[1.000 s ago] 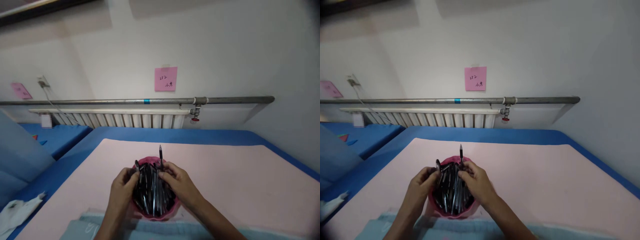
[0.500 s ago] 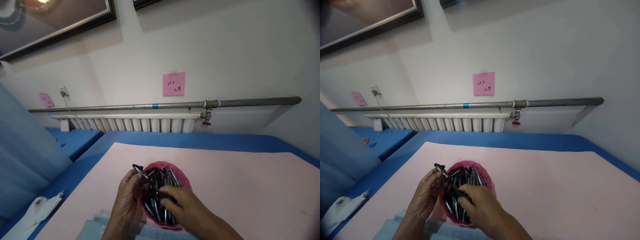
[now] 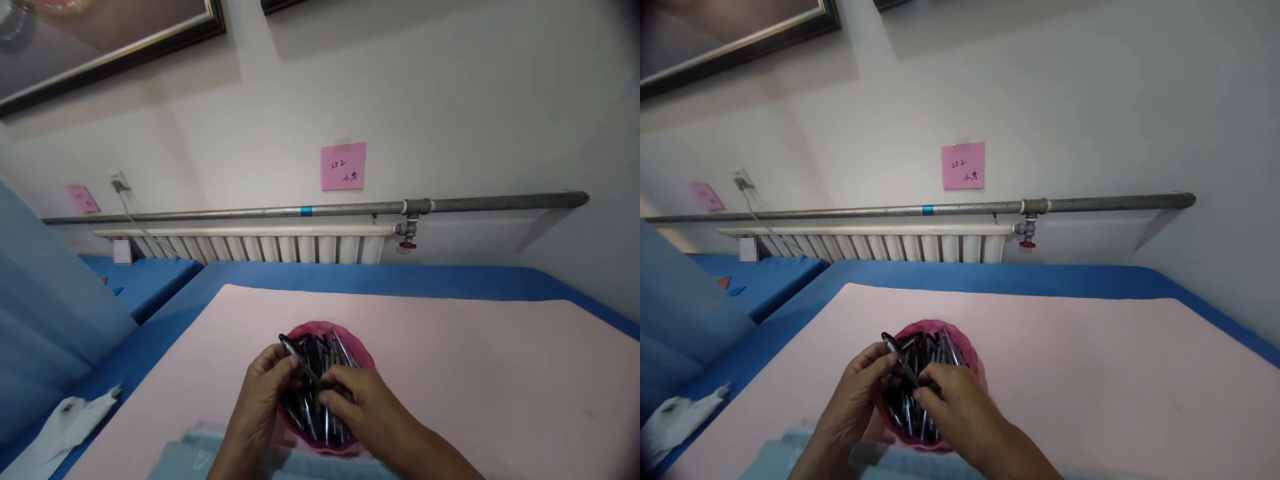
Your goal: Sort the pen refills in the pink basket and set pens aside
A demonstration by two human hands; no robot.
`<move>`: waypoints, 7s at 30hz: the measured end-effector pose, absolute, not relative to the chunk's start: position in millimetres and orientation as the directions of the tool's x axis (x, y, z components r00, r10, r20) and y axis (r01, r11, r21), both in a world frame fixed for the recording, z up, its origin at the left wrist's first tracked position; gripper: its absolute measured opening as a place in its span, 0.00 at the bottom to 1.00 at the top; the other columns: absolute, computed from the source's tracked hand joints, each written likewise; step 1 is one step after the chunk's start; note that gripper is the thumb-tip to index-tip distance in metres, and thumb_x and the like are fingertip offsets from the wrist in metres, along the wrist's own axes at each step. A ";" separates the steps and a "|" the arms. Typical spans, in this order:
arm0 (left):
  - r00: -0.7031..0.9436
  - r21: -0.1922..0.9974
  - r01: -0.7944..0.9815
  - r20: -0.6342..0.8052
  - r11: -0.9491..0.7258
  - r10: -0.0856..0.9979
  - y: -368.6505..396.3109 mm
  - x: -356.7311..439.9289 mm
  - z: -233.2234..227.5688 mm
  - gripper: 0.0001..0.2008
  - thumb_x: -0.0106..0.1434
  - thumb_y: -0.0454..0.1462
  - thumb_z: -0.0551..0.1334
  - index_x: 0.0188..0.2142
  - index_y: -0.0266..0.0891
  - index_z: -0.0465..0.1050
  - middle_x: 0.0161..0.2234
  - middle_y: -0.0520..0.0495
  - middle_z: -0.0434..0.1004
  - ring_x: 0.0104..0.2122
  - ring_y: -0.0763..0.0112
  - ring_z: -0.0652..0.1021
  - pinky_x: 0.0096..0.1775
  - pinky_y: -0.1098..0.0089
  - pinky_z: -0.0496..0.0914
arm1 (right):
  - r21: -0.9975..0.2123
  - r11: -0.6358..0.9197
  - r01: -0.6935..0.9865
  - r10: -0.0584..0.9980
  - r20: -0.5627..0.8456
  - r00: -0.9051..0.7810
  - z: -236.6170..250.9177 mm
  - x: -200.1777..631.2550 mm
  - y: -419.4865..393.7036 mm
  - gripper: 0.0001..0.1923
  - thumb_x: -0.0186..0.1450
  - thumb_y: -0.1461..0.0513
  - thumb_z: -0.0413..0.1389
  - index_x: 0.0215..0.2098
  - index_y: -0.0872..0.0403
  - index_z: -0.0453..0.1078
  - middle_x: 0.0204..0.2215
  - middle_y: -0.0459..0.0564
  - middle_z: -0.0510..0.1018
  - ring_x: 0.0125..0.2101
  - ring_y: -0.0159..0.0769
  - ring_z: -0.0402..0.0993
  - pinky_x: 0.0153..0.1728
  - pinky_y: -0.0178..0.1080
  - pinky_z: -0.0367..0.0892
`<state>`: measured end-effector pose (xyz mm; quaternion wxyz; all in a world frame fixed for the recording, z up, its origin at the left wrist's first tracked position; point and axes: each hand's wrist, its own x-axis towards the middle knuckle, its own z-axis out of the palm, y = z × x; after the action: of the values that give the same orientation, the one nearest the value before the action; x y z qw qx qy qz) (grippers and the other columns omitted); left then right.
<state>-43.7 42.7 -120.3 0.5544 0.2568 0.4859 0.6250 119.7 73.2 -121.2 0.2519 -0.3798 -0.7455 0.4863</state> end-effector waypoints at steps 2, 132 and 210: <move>-0.229 0.893 -0.440 -0.211 0.092 0.950 42.6 -40.1 -125.8 0.09 0.47 0.37 0.69 0.29 0.35 0.73 0.25 0.51 0.74 0.23 0.77 0.71 0.28 0.75 0.65 | -0.916 0.237 0.323 0.821 0.011 -0.571 -121.1 118.3 71.5 0.04 0.60 0.62 0.53 0.30 0.50 0.71 0.26 0.45 0.76 0.26 0.35 0.70 0.26 0.37 0.60; -0.566 0.821 -0.546 -0.214 -0.167 0.796 52.3 -73.1 -115.6 0.04 0.54 0.27 0.62 0.29 0.33 0.70 0.27 0.47 0.76 0.29 0.68 0.79 0.29 0.70 0.75 | -0.704 0.508 0.497 0.771 0.115 -0.626 -112.4 138.3 78.2 0.12 0.58 0.70 0.50 0.34 0.50 0.73 0.29 0.46 0.76 0.32 0.36 0.72 0.34 0.40 0.65; -0.244 0.935 -0.295 -0.271 0.195 0.931 40.0 -39.1 -116.3 0.12 0.53 0.43 0.64 0.34 0.37 0.70 0.36 0.43 0.78 0.26 0.72 0.75 0.18 0.76 0.64 | -0.322 0.622 0.714 0.710 -0.152 -0.688 -94.6 138.1 73.8 0.04 0.55 0.68 0.53 0.24 0.55 0.65 0.25 0.46 0.75 0.27 0.33 0.66 0.35 0.38 0.53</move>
<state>-39.1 40.0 -116.3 0.5427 0.2891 0.5505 0.5646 138.1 73.8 -94.6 -0.0050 -0.3952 -0.9006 0.1810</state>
